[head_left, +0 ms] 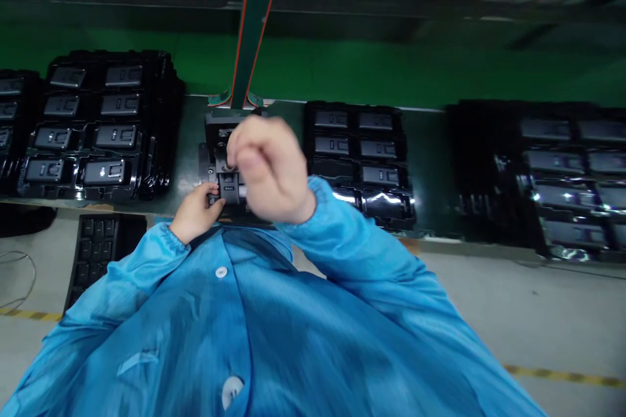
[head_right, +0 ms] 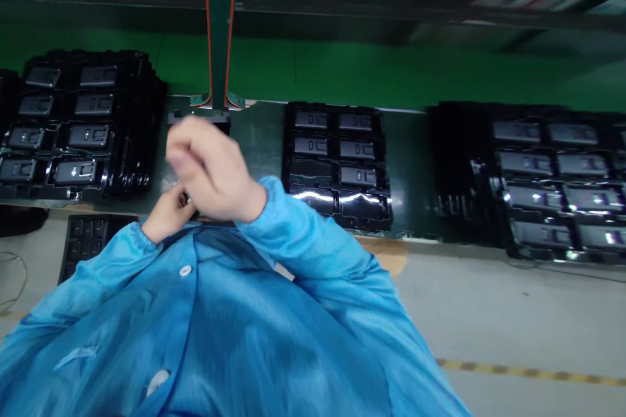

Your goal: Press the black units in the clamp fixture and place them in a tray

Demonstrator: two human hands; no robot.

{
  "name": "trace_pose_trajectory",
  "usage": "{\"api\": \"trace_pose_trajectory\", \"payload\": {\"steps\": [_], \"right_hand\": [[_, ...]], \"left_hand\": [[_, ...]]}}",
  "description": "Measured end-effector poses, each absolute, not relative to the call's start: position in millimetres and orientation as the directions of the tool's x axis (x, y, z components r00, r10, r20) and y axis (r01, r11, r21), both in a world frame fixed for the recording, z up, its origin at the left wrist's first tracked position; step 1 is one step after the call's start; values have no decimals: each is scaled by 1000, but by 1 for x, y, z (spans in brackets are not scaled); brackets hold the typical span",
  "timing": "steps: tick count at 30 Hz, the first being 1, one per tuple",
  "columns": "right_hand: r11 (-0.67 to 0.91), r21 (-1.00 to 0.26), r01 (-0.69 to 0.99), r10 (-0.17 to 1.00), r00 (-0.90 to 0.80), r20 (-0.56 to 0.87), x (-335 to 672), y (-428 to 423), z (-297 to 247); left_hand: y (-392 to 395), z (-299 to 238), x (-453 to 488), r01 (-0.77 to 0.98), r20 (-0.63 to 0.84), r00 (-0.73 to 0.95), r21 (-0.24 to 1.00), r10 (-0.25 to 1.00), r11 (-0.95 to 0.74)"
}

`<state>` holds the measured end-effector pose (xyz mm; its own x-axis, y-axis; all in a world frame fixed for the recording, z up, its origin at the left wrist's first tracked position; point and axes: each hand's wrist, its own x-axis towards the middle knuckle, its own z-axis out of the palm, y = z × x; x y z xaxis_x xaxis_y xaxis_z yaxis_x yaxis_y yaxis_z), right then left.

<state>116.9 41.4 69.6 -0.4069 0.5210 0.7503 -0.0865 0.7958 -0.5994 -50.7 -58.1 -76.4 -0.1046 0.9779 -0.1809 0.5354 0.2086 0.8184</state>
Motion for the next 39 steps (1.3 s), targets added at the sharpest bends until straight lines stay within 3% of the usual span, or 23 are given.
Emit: {"api": "trace_pose_trajectory", "payload": {"steps": [3,8,16,23,26,29,32,39], "right_hand": [[644,-765,-28,694,-400,599,114,70,92],[538,-842,46,745,-492,450,106,112,92],[657,-723,216,721,-459,519,116,135,53],[608,-760,228,788,-55,614,160,57,19],[474,-862,178,879,-36,476,175,5,-13],[152,-988,38,972,-185,143,178,-35,-39],[-141,-985,-97,940,-327,-102,175,-55,-51],[-278,-934,-226,915,-358,-186,177,-60,-46]], "left_hand": [[-50,-76,-49,490,-224,-148,830,963,268],[-37,-76,-51,342,-306,-180,872,935,351],[-20,-67,-41,412,-272,-143,858,952,307],[-40,-58,-48,230,-280,-167,922,945,313],[-64,-42,-51,92,-296,-117,947,948,307],[-81,-26,-47,8,-342,-45,939,939,343],[-90,-15,-39,-18,-394,18,919,919,394],[-89,-7,-25,8,-410,132,911,903,413]]}}
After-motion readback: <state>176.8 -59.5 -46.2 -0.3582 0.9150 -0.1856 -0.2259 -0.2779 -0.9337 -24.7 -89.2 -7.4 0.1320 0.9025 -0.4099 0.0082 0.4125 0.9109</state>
